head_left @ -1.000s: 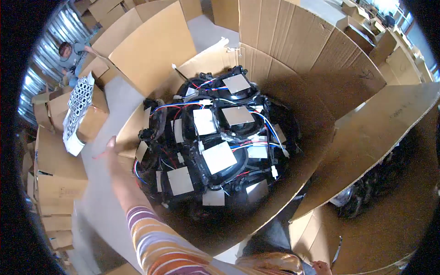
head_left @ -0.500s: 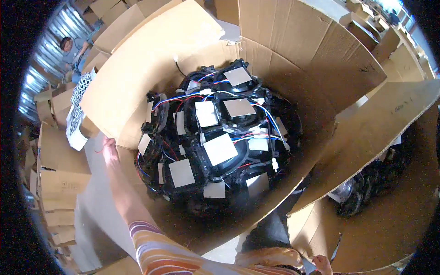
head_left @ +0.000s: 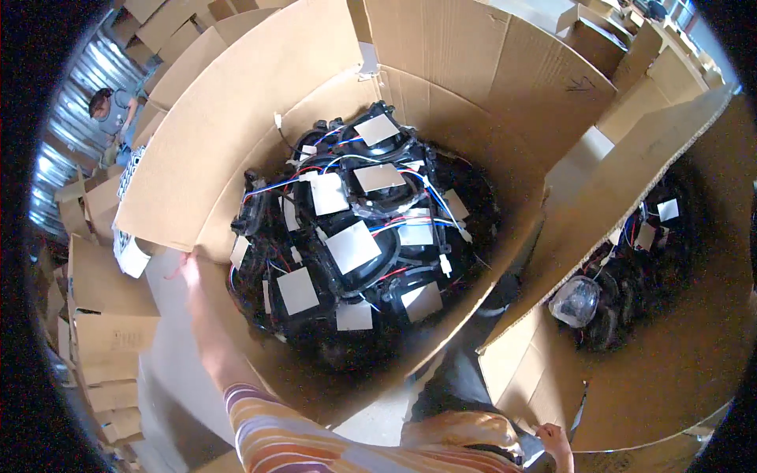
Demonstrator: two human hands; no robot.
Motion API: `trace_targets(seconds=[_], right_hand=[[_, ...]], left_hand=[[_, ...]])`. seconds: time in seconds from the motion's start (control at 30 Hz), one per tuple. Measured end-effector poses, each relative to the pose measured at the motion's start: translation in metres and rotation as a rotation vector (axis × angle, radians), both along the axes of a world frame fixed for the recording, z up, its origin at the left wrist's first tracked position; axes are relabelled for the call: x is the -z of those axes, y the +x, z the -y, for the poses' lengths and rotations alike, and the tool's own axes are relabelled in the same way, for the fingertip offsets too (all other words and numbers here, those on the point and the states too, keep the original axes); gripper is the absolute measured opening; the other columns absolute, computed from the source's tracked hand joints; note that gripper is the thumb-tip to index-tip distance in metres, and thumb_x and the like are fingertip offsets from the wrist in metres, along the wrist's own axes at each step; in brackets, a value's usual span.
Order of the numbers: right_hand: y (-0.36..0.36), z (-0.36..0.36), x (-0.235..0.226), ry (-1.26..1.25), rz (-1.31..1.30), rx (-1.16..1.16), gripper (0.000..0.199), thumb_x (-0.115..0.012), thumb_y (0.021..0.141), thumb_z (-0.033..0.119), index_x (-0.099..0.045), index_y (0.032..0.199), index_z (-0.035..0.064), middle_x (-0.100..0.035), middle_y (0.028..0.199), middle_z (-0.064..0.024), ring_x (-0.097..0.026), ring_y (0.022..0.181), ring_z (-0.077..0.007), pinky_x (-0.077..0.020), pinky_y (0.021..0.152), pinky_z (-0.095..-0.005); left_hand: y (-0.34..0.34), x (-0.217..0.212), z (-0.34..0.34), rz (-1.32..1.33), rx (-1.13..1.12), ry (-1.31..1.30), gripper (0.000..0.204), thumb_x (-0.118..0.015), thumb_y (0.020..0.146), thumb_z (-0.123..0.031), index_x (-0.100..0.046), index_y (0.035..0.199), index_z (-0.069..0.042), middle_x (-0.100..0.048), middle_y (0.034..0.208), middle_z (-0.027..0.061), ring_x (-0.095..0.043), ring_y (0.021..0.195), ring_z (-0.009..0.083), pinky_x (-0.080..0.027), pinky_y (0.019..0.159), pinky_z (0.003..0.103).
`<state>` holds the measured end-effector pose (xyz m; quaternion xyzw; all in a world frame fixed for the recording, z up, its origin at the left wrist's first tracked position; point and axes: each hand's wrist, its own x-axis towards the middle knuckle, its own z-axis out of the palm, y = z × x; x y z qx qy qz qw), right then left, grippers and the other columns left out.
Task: The person sorts electronic cables and plastic connectors from large cardboard bins by hand, inspecting them one by one.
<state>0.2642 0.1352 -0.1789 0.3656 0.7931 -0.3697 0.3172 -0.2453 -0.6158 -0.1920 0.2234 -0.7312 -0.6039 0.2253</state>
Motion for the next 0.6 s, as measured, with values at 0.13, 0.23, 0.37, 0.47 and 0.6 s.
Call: trace_targets(seconds=[0.13,0.23,0.37,0.47,0.6], right_hand=[[-0.018,0.008,-0.011,0.010,-0.005,-0.052,0.019,-0.050,0.074,0.019,-0.057,0.069,0.0029,-0.055,0.056,-0.0104,-0.051,0.049,-0.0146,-0.0391,0.045,-0.0285],[-0.013,0.008,-0.019,-0.062,-0.108,-0.016,0.017,-0.049,0.073,0.016,-0.058,0.071,0.0017,-0.055,0.056,-0.0103,-0.052,0.050,-0.0151,-0.0396,0.046,-0.0278],[-0.007,0.006,-0.010,-0.111,-0.200,0.007,0.013,-0.049,0.073,0.010,-0.058,0.075,0.0004,-0.055,0.059,-0.0100,-0.051,0.053,-0.0151,-0.0396,0.048,-0.0282],[0.005,0.000,-0.006,-0.134,-0.387,-0.043,0.013,-0.048,0.075,0.011,-0.056,0.076,-0.0003,-0.053,0.058,-0.0063,-0.047,0.054,-0.0123,-0.0374,0.049,-0.0277],[-0.007,-0.002,-0.013,-0.216,-0.202,-0.075,0.016,-0.046,0.077,0.012,-0.055,0.077,-0.0004,-0.049,0.056,-0.0050,-0.044,0.053,-0.0116,-0.0363,0.048,-0.0275]], left_hand=[[0.026,-0.003,0.000,0.054,0.016,-0.210,0.025,-0.046,0.080,-0.018,-0.047,0.097,0.000,-0.048,0.099,0.0101,-0.043,0.094,0.0203,-0.033,0.085,0.029],[0.053,0.002,-0.027,0.186,-0.092,-0.328,0.030,-0.038,0.083,-0.021,-0.046,0.102,0.001,-0.050,0.100,0.0126,-0.045,0.095,0.0216,-0.034,0.084,0.028],[0.115,-0.027,-0.065,0.308,-0.174,-0.438,0.029,-0.041,0.079,-0.013,-0.047,0.102,0.003,-0.054,0.092,0.0140,-0.050,0.088,0.0232,-0.037,0.080,0.028],[0.205,-0.068,-0.107,0.673,0.149,-0.901,0.043,-0.048,0.071,-0.003,-0.038,0.112,0.003,-0.047,0.103,0.0149,-0.046,0.098,0.0245,-0.037,0.082,0.029],[0.296,-0.110,-0.209,0.927,0.625,-1.143,0.086,-0.064,0.058,-0.026,-0.015,0.124,-0.001,-0.017,0.129,0.0159,-0.029,0.115,0.0278,-0.036,0.087,0.033]])
